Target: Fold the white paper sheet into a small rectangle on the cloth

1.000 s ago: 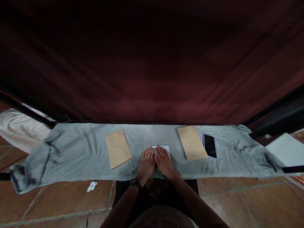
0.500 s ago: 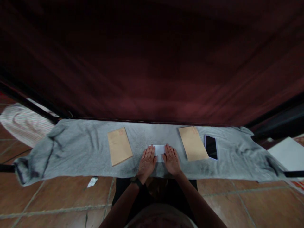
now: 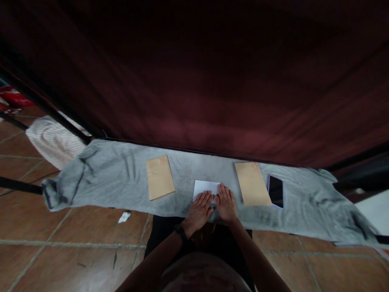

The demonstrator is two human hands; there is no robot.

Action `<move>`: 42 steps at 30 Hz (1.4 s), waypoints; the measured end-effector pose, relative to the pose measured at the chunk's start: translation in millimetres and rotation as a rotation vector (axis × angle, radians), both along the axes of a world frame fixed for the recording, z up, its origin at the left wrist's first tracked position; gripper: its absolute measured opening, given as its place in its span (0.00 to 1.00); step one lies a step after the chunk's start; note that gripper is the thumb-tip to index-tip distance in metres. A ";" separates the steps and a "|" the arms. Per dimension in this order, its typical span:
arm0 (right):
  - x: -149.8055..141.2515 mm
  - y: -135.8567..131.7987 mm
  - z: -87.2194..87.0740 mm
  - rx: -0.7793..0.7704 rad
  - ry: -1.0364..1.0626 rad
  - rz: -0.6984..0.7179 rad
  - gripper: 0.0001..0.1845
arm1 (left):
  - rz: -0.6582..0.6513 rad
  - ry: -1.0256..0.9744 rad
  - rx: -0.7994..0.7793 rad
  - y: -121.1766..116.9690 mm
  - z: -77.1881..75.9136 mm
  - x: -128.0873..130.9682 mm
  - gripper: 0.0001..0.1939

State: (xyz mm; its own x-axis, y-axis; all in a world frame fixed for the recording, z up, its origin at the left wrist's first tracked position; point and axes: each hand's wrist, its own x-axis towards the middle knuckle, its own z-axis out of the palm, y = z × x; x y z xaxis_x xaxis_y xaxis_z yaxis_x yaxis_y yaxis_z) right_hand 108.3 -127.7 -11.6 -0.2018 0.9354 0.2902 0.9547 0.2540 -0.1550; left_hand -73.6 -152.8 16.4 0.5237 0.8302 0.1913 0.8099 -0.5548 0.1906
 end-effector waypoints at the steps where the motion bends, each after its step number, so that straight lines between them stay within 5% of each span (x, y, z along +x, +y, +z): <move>1: 0.3 -0.3 0.6 -0.006 0.002 0.000 0.30 | -0.020 -0.003 -0.014 -2.3 1.7 -0.9 0.28; 14: -1.7 -8.2 5.0 0.011 0.044 0.045 0.30 | -0.099 -0.027 -0.106 -11.3 20.7 -41.3 0.29; 20: -17.8 -40.2 18.4 -0.032 -0.013 0.313 0.28 | -0.107 -0.025 -0.116 -11.5 22.6 -39.8 0.30; 34: 17.5 -53.5 12.2 -0.028 -0.054 0.272 0.30 | -0.085 0.009 -0.021 -16.3 19.4 -61.4 0.33; 42: 13.8 -52.4 15.2 -0.037 -0.051 0.234 0.30 | 0.017 0.008 0.034 5.4 2.2 -21.0 0.28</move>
State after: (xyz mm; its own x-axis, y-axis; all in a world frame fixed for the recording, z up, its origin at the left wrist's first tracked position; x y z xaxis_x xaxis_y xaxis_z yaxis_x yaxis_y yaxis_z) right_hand 122.1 -180.1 3.6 -0.4281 0.8711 0.2405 0.8773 0.4645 -0.1209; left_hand -94.6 -147.4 18.6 0.5114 0.8319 0.2155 0.8206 -0.5472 0.1650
